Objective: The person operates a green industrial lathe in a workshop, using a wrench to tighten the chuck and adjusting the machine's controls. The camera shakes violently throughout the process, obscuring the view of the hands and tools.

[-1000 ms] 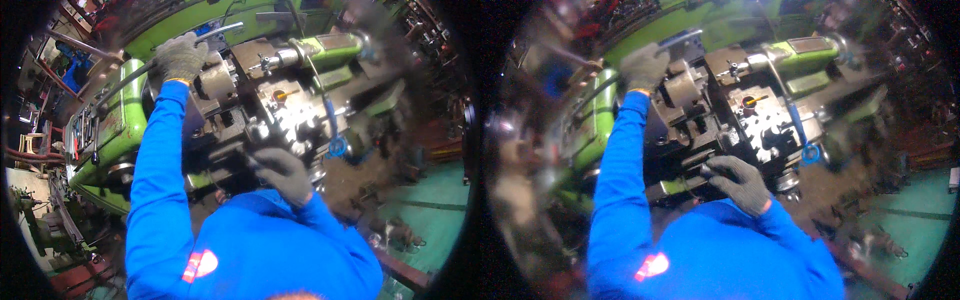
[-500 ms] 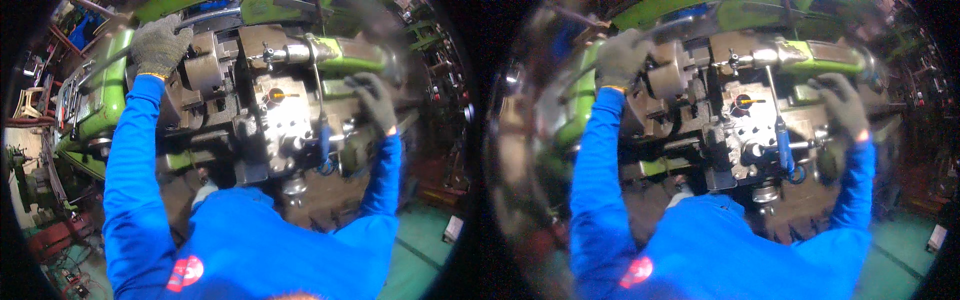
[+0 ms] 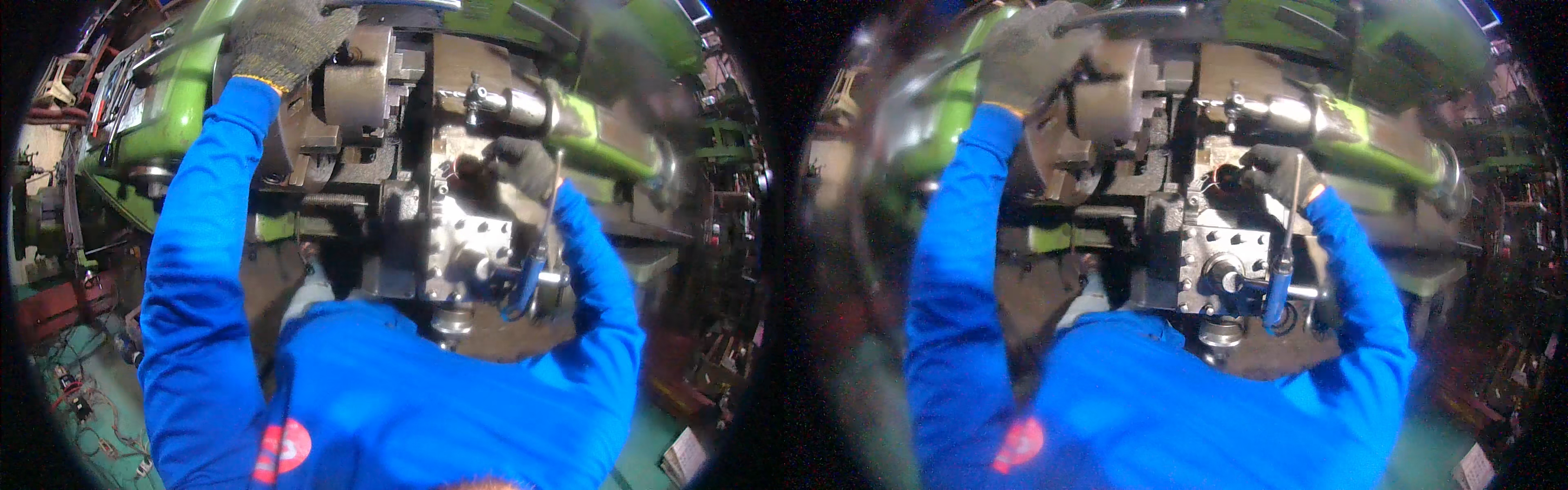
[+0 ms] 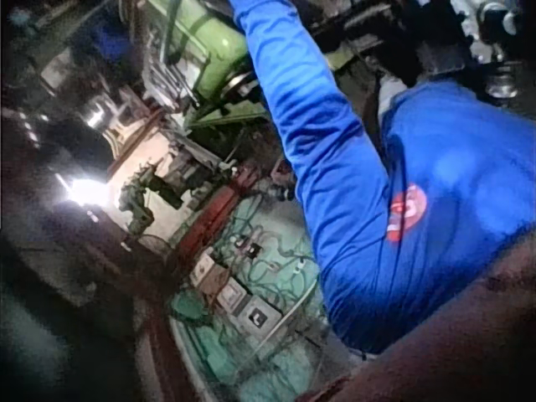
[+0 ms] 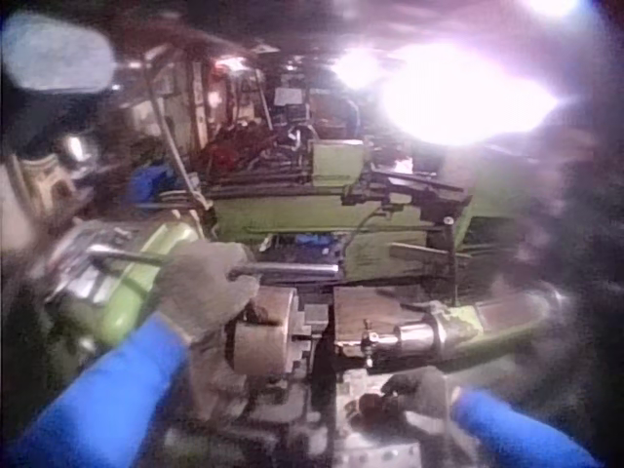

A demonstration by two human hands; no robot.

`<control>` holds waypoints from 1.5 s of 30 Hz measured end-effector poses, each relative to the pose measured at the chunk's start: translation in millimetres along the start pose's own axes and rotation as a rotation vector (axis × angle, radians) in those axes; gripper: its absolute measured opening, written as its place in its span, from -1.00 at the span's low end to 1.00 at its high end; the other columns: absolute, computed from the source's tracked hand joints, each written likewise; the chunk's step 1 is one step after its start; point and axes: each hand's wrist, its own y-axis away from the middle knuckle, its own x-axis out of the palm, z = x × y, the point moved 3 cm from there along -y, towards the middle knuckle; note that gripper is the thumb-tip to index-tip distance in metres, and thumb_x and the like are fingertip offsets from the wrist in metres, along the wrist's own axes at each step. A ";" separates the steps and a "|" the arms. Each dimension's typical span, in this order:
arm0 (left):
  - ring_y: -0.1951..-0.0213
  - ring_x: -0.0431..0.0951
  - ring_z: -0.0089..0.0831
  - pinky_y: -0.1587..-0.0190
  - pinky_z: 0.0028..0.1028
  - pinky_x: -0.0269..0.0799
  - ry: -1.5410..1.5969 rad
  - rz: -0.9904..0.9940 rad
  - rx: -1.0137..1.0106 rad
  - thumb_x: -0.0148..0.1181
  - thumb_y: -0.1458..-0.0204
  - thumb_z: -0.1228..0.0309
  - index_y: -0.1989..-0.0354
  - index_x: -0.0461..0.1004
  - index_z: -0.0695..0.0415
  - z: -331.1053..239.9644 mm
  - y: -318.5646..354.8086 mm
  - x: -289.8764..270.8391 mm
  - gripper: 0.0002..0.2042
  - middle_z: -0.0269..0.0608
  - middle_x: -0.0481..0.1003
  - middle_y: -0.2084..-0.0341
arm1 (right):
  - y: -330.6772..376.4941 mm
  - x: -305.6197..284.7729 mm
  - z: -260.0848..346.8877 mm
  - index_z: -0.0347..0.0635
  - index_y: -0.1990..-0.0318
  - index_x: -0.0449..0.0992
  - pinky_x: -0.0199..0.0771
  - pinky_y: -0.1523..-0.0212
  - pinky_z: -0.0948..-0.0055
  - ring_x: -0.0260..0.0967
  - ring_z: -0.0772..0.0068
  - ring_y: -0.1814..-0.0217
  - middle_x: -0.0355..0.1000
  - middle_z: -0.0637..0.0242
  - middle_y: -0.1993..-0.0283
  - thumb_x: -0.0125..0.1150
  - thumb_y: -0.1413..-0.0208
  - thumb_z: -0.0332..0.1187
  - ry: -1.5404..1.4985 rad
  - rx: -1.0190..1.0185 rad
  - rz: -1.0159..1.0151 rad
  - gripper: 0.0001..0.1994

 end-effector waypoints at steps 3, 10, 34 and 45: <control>0.37 0.60 -0.02 0.21 -0.07 0.50 0.017 -0.034 -0.009 0.30 0.15 0.19 0.52 0.58 0.07 1.9 1.0 -0.8 -0.79 -0.07 0.55 0.56 | -6.1 7.0 14.8 -0.16 0.12 0.64 0.60 0.11 0.23 0.63 0.09 0.19 0.64 0.08 0.21 0.40 -0.14 -0.27 0.169 -0.048 0.023 -0.78; 0.32 0.61 -0.06 0.19 -0.11 0.51 -0.011 0.082 -0.095 0.32 0.12 0.17 0.45 0.61 0.09 -1.4 -6.2 -3.9 -0.76 -0.04 0.57 0.52 | -15.9 14.9 28.4 0.04 0.07 0.61 0.59 0.13 0.04 0.61 -0.06 0.15 0.62 0.08 0.24 0.33 -0.12 -0.27 0.662 -0.022 0.141 -0.78; 0.30 0.60 -0.10 0.16 -0.12 0.49 -0.044 0.068 -0.062 0.28 0.06 0.14 0.43 0.60 0.09 0.3 -8.5 0.8 -0.75 -0.08 0.57 0.50 | -39.5 43.1 7.6 0.01 0.08 0.60 0.54 -0.02 0.00 0.56 -0.10 -0.03 0.61 0.01 0.11 0.29 -0.16 -0.09 0.577 0.155 0.142 -0.72; 0.31 0.62 -0.07 0.18 -0.09 0.50 -0.009 0.113 -0.101 0.31 0.08 0.13 0.44 0.61 0.07 1.9 -11.9 -3.0 -0.74 -0.09 0.58 0.51 | -33.6 40.3 8.2 0.00 0.07 0.59 0.55 0.02 0.02 0.56 -0.13 0.02 0.60 0.04 0.12 0.32 -0.14 -0.11 0.560 0.096 0.072 -0.72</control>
